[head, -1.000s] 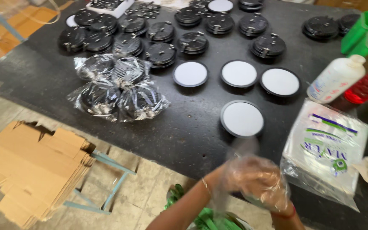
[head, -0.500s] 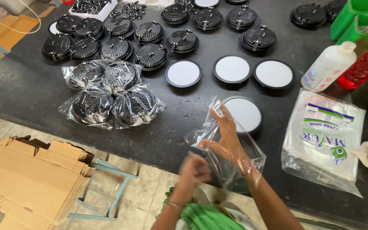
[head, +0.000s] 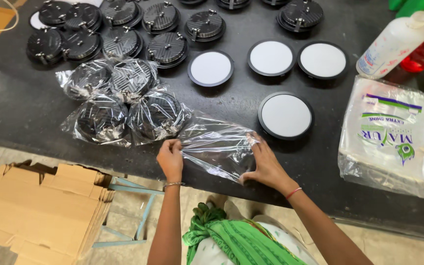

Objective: The person wipes the white face of several round LED light fixtures with a cloth, then places each fixture into a clear plastic bag and seals it. The wrapped units are set aside on the table. The person repeats this sequence for multiple units.

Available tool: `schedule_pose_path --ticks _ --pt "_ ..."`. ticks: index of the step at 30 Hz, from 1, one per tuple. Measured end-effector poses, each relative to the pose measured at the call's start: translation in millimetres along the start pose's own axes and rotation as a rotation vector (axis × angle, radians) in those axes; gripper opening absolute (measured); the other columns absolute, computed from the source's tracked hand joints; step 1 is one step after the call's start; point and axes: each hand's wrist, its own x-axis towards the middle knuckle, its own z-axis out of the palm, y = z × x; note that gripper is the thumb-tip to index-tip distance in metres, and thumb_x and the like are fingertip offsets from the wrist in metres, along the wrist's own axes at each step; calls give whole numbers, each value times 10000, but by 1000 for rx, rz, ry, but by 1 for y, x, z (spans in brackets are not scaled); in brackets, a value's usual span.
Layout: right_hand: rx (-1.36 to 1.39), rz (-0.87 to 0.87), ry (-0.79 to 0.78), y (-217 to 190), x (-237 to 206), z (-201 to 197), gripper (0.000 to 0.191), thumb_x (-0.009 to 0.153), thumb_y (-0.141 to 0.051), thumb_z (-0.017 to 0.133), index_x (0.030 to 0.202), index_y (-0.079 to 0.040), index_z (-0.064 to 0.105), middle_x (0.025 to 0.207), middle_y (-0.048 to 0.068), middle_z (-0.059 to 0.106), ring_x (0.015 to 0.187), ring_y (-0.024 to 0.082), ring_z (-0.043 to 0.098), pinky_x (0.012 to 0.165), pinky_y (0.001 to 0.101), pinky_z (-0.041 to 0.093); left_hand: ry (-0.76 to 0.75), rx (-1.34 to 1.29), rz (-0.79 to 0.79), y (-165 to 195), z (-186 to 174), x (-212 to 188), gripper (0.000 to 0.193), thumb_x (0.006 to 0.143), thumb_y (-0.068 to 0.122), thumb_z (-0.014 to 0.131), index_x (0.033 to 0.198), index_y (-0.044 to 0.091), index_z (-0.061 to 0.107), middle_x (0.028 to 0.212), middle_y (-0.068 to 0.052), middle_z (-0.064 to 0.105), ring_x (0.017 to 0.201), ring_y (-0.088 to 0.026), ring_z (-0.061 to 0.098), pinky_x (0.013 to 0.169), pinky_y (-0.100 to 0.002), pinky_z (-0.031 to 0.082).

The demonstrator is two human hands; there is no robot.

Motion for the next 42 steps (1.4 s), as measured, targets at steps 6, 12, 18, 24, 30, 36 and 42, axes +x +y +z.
schedule_pose_path --ticks 6,12,18,24,30,36,42 --pt "-39 50 27 3 -3 7 1339 537 -514 958 1551 -36 225 1588 284 250 1494 448 216 1216 483 221 -130 148 223 81 1 -52 422 847 169 751 1230 44 626 1230 -153 646 1176 -345 593 998 -470 458" --pt "91 106 91 13 -16 -10 666 794 -195 753 1410 -74 533 1489 170 529 1383 359 503 1168 410 412 -462 287 615 121 55 -125 849 759 118 691 1511 -31 327 1551 -299 356 1448 -448 330 1199 -572 202" --pt "-387 7 493 29 -10 -48 425 776 -77 690 1197 -23 696 1271 140 678 1177 328 639 1000 406 517 -447 384 603 96 84 -121 658 843 45 610 1470 -44 431 1516 -224 471 1429 -396 405 1197 -538 275" --pt "-313 151 497 55 7 -80 257 1001 -105 639 1252 -86 691 1292 74 697 1226 284 647 1031 386 523 -371 392 600 91 96 -115 365 1022 133 545 1342 -39 576 1433 -191 576 1372 -385 487 1152 -513 345" --pt "-616 -113 429 58 14 -91 582 779 -332 733 1231 21 634 1300 211 647 1209 404 585 1002 500 450 -369 335 588 98 109 -111 363 1018 111 505 1328 -53 595 1419 -198 597 1386 -369 499 1148 -469 376" --pt "-881 -154 356 57 21 -62 475 878 -176 618 1319 2 605 1348 176 656 1211 360 634 1008 445 510 -384 253 531 100 114 -108 368 1011 114 518 1321 -63 606 1406 -225 604 1358 -392 519 1137 -453 402" --pt "-312 106 578 86 3 -122 260 1049 -67 515 1223 -22 704 1119 193 735 933 367 699 807 439 552 -389 170 423 105 112 -106 389 1049 201 510 1319 -59 613 1413 -239 591 1338 -403 517 1114 -455 406"
